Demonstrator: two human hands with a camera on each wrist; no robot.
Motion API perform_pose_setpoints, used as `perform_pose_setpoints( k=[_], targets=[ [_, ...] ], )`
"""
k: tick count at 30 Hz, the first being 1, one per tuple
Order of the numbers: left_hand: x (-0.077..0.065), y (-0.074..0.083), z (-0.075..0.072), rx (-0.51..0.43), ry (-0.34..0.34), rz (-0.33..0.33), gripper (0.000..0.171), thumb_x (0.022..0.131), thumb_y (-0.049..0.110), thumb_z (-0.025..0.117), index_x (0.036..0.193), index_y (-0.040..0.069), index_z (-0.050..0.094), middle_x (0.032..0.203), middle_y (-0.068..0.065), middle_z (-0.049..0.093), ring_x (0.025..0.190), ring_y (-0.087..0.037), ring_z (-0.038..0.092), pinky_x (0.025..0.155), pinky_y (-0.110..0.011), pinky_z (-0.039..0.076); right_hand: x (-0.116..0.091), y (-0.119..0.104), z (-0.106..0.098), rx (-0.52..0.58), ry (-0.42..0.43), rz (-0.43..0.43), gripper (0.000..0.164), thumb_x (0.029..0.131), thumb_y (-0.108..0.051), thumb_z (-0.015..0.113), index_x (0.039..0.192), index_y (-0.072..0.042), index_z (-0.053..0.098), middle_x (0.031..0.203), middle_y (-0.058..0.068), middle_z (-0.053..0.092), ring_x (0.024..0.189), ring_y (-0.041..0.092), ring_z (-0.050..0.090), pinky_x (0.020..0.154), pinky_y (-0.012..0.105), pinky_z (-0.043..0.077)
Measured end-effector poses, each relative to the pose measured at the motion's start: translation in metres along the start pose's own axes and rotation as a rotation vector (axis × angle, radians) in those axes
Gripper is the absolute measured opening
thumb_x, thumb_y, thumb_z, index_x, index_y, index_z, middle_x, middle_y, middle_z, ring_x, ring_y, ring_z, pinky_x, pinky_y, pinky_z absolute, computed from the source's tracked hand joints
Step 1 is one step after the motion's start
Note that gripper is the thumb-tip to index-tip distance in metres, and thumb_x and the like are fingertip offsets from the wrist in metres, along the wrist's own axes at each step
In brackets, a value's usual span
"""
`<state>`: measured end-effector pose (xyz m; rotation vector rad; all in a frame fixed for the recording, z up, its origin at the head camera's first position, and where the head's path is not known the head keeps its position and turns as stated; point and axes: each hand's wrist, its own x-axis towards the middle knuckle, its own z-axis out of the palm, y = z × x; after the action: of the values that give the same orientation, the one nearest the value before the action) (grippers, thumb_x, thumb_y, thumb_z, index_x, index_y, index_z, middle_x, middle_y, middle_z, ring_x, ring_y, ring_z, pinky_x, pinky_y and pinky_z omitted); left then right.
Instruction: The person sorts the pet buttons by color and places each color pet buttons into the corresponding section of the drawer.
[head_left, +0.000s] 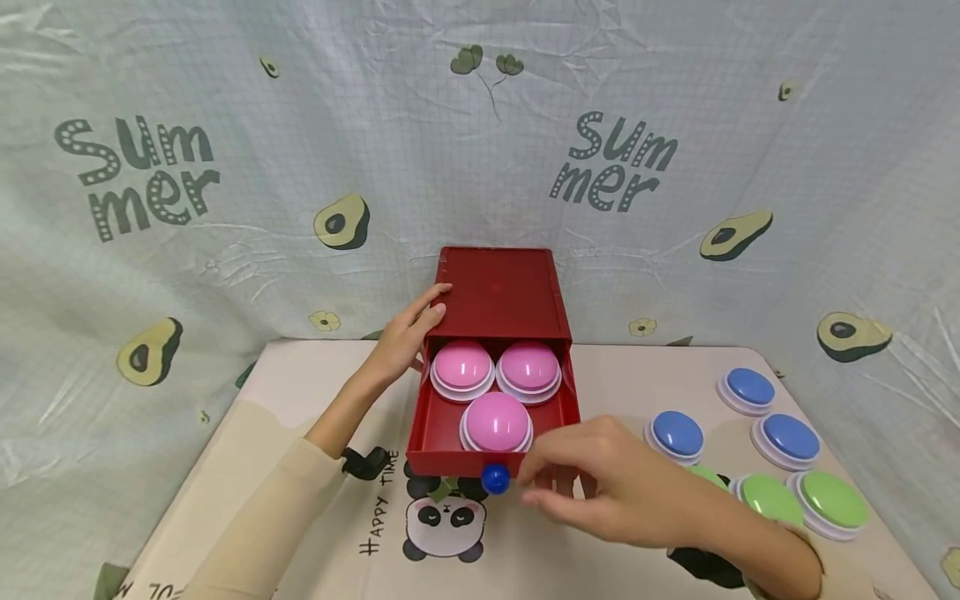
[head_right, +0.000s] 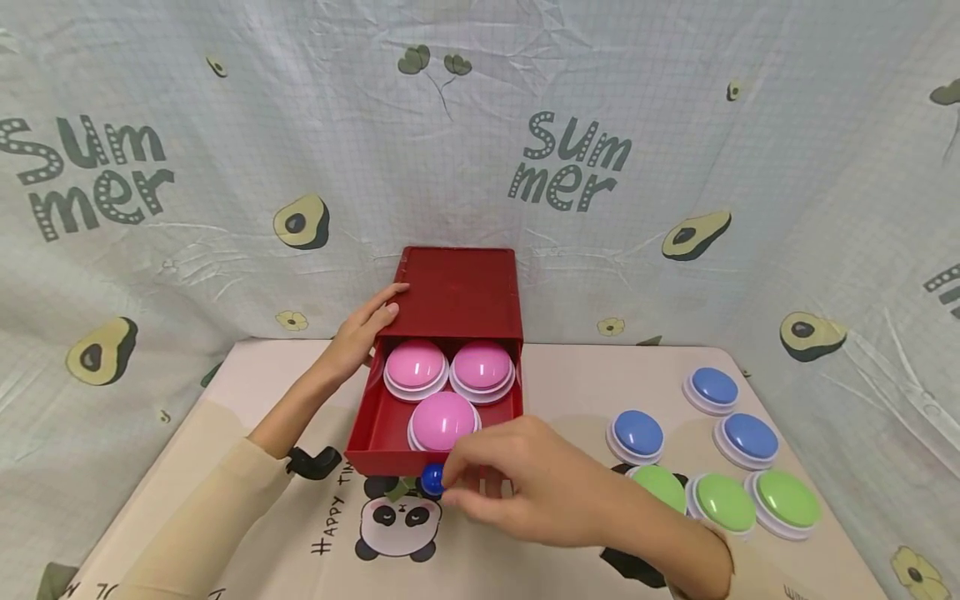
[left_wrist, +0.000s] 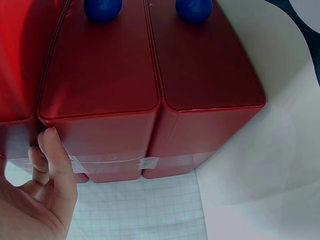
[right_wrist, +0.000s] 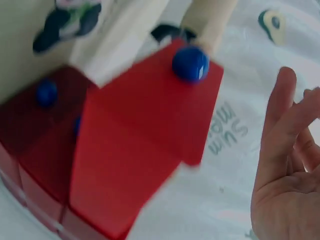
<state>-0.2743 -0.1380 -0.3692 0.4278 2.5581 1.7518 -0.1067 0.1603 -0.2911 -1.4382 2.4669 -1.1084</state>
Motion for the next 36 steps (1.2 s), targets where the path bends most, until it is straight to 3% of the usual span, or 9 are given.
perform_pose_setpoints(
  k=[4, 9, 13, 19, 24, 29, 36],
  targets=[
    [-0.001, 0.000, 0.000, 0.001, 0.007, -0.002, 0.048, 0.106, 0.053, 0.046, 0.153, 0.045, 0.043, 0.112, -0.017, 0.065, 0.057, -0.029, 0.055, 0.056, -0.053, 0.060, -0.015, 0.000, 0.023, 0.136, -0.077, 0.100, 0.007, 0.100, -0.029, 0.068, 0.106, -0.030, 0.072, 0.089, -0.015, 0.071, 0.075, -0.007, 0.059, 0.056, 0.018, 0.055],
    [-0.001, 0.002, 0.000, -0.003, 0.005, 0.001, 0.049, 0.106, 0.050, 0.046, 0.154, 0.044, 0.043, 0.109, -0.018, 0.065, 0.057, -0.025, 0.055, 0.052, -0.046, 0.060, -0.026, 0.015, 0.057, 0.339, -0.130, 0.226, 0.013, 0.101, -0.030, 0.065, 0.107, -0.024, 0.075, 0.085, -0.009, 0.073, 0.075, -0.007, 0.062, 0.062, 0.021, 0.059],
    [0.000, 0.002, 0.000, -0.002, 0.006, 0.001, 0.049, 0.106, 0.051, 0.046, 0.155, 0.044, 0.042, 0.111, -0.019, 0.065, 0.056, -0.022, 0.054, 0.051, -0.043, 0.059, -0.028, 0.029, 0.076, 0.438, -0.111, 0.234, 0.016, 0.101, -0.025, 0.063, 0.110, -0.018, 0.075, 0.083, 0.001, 0.073, 0.071, -0.007, 0.062, 0.063, 0.023, 0.059],
    [0.000, 0.000, 0.001, -0.012, 0.003, 0.004, 0.049, 0.106, 0.051, 0.046, 0.155, 0.044, 0.042, 0.123, -0.018, 0.064, 0.060, -0.021, 0.056, 0.051, -0.041, 0.059, -0.028, 0.044, 0.090, 0.633, -0.110, 0.327, 0.023, 0.105, -0.022, 0.057, 0.121, -0.012, 0.069, 0.093, 0.015, 0.074, 0.068, -0.001, 0.067, 0.063, 0.022, 0.059],
    [-0.001, -0.001, 0.001, -0.016, 0.000, 0.006, 0.049, 0.106, 0.051, 0.046, 0.154, 0.045, 0.042, 0.122, -0.019, 0.066, 0.062, -0.023, 0.058, 0.050, -0.041, 0.059, -0.022, 0.052, 0.099, 0.799, -0.093, 0.411, 0.029, 0.107, -0.023, 0.056, 0.128, -0.006, 0.065, 0.098, 0.027, 0.071, 0.068, 0.004, 0.070, 0.059, 0.018, 0.056],
    [-0.001, -0.001, 0.001, -0.029, 0.001, 0.010, 0.049, 0.106, 0.051, 0.046, 0.154, 0.045, 0.042, 0.119, -0.019, 0.066, 0.061, -0.022, 0.058, 0.050, -0.042, 0.059, -0.019, 0.057, 0.103, 0.940, -0.084, 0.391, 0.033, 0.110, -0.020, 0.047, 0.136, -0.002, 0.059, 0.103, 0.042, 0.064, 0.067, 0.005, 0.072, 0.058, 0.017, 0.056],
    [-0.002, -0.001, 0.001, -0.029, 0.003, 0.000, 0.048, 0.106, 0.051, 0.046, 0.154, 0.046, 0.042, 0.117, -0.020, 0.067, 0.060, -0.022, 0.058, 0.051, -0.043, 0.060, -0.016, 0.061, 0.104, 1.056, -0.104, 0.383, 0.044, 0.113, -0.026, 0.038, 0.146, 0.001, 0.049, 0.110, 0.052, 0.052, 0.071, 0.006, 0.073, 0.061, 0.018, 0.056]
  ],
)
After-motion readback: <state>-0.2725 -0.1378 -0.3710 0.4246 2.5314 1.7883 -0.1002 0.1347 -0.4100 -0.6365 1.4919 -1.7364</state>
